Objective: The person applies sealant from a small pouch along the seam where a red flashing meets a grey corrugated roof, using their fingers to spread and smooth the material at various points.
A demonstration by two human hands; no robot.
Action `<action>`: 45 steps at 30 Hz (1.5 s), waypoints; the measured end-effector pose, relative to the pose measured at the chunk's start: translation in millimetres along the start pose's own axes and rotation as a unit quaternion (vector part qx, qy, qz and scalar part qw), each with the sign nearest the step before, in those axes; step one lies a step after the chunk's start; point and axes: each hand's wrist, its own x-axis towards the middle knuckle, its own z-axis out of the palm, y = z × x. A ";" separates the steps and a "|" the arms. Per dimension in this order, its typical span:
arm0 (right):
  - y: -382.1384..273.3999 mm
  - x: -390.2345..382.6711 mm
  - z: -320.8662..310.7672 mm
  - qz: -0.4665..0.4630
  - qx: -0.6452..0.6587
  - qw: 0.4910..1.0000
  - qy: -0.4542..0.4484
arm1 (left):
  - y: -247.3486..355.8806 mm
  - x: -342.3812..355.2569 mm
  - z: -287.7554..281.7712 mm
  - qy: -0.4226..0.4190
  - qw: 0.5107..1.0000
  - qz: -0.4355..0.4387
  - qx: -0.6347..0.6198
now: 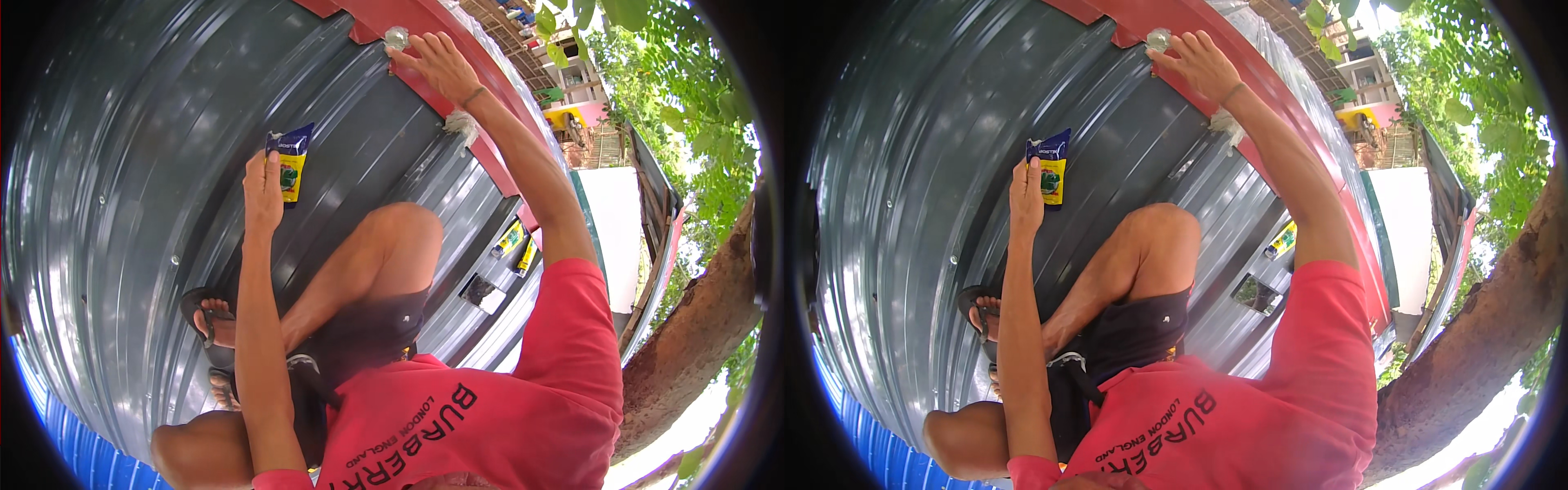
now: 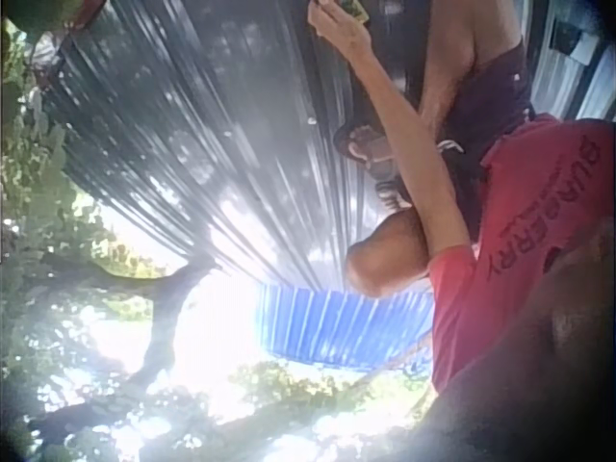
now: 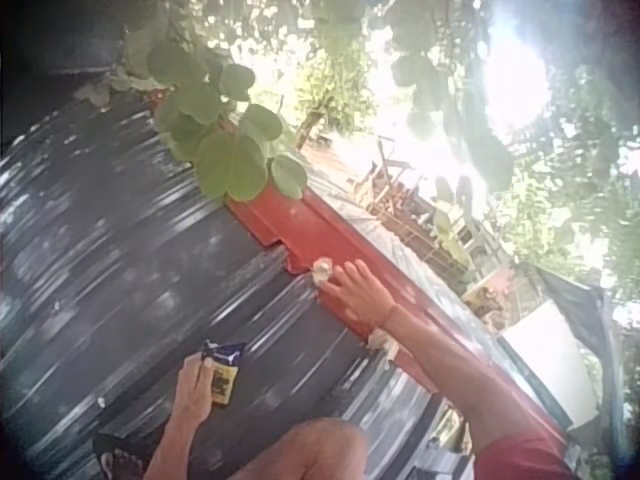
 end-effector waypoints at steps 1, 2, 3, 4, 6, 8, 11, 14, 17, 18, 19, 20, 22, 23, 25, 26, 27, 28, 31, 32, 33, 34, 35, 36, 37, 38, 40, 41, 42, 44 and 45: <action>2.3 0.9 0.4 0.000 0.025 1.000 0.004 | -0.5 0.2 0.3 -0.002 1.000 0.000 -0.002; 4.1 3.0 0.4 0.000 0.051 0.999 0.009 | -0.8 0.3 -0.2 -0.005 1.000 -0.008 -0.003; 5.6 5.3 0.2 0.000 0.077 0.997 0.014 | -1.1 0.4 -0.8 -0.008 1.000 -0.015 -0.004; 7.6 9.1 1.5 -0.003 0.133 0.991 0.024 | -1.4 0.5 -1.5 -0.011 1.000 -0.023 -0.004; 15.4 16.5 3.9 -0.008 0.240 0.970 0.042 | -6.3 1.1 -2.7 -0.007 1.000 -0.021 0.000; 20.8 20.5 4.3 0.000 0.235 0.972 0.016 | -6.0 0.3 -2.3 -0.007 1.000 -0.024 0.005; 24.8 21.4 10.4 -0.001 0.240 0.971 0.021 | 0.4 -0.7 -0.2 -0.014 0.999 -0.031 0.008; 30.8 26.1 14.6 -0.015 0.219 0.975 0.043 | 0.2 -0.6 0.2 -0.015 1.000 -0.025 0.006; 34.1 39.6 -14.4 -0.046 0.188 0.978 -0.077 | -7.8 -1.3 -6.4 -0.011 1.000 -0.019 0.012; 37.4 40.4 -26.6 -0.057 0.174 0.973 -0.142 | -8.5 -0.9 -5.9 -0.013 1.000 -0.017 0.011; 35.3 38.4 -15.7 -0.055 0.140 0.983 -0.100 | -9.1 -0.5 -5.7 -0.014 1.000 -0.016 0.011; 36.6 31.2 3.3 -0.052 0.102 0.991 -0.063 | -8.7 0.7 -0.6 -0.014 1.000 -0.010 0.010; 38.8 30.6 18.9 -0.038 0.057 0.998 -0.012 | -11.0 1.4 1.4 -0.007 1.000 -0.002 0.014; 38.0 34.7 19.1 -0.026 0.049 0.998 -0.001 | -11.2 1.5 0.8 -0.008 1.000 -0.009 0.017; 36.2 42.4 18.6 0.031 0.055 0.998 -0.002 | -10.8 1.2 0.9 -0.011 0.999 -0.024 0.022; 32.7 49.9 16.9 0.075 0.072 0.994 -0.011 | -7.5 0.4 0.3 -0.015 0.999 -0.026 0.018; 31.0 53.2 14.1 0.120 0.089 0.989 -0.021 | -4.2 -0.3 0.3 -0.020 0.999 -0.029 0.013; 26.9 45.0 8.5 0.116 0.079 0.990 -0.012 | -0.9 -0.7 1.1 -0.025 0.999 -0.031 0.009; 6.9 32.6 -15.7 0.118 0.118 0.985 0.034 | -5.4 -2.0 -6.2 0.002 0.999 -0.032 0.025; 0.9 18.8 -9.0 0.132 0.164 0.977 0.043 | -3.8 -0.6 -1.4 -0.004 1.000 -0.026 0.017; -7.4 11.2 -7.0 0.147 0.216 0.964 0.053 | -3.6 -0.6 -1.1 -0.009 1.000 -0.022 0.015; -11.7 6.1 -3.6 0.144 0.229 0.961 0.055 | -3.3 -0.9 -1.0 -0.014 1.000 -0.018 0.014; -14.3 1.3 -3.5 0.142 0.241 0.959 0.055 | -1.7 -1.1 -0.6 -0.014 1.000 -0.011 0.017; -16.7 -2.8 -3.2 0.140 0.252 0.956 0.056 | 0.0 -1.2 -0.5 -0.014 1.000 -0.004 0.020; -19.8 -5.2 -2.5 0.148 0.254 0.954 0.056 | 1.7 -1.8 0.3 -0.014 1.000 0.003 0.023; -20.8 -1.7 -2.0 0.154 0.255 0.953 0.060 | -0.4 -1.1 -1.1 -0.014 1.000 -0.001 0.025; -21.4 3.8 -1.6 0.161 0.253 0.952 0.069 | -4.9 0.5 -4.3 -0.012 0.999 -0.010 0.029; -23.2 3.4 0.4 0.161 0.251 0.952 0.072 | -3.3 0.3 -3.3 -0.013 0.999 -0.013 0.028; -24.9 2.3 2.0 0.161 0.249 0.952 0.074 | -1.8 0.2 -2.1 -0.014 0.999 -0.015 0.027; -33.0 -3.3 2.3 0.173 0.219 0.959 0.052 | 0.3 -0.7 -0.8 -0.014 0.999 -0.016 0.026; -38.8 -6.4 1.6 0.179 0.205 0.961 0.042 | 1.0 -1.3 -0.4 -0.013 0.999 -0.015 0.027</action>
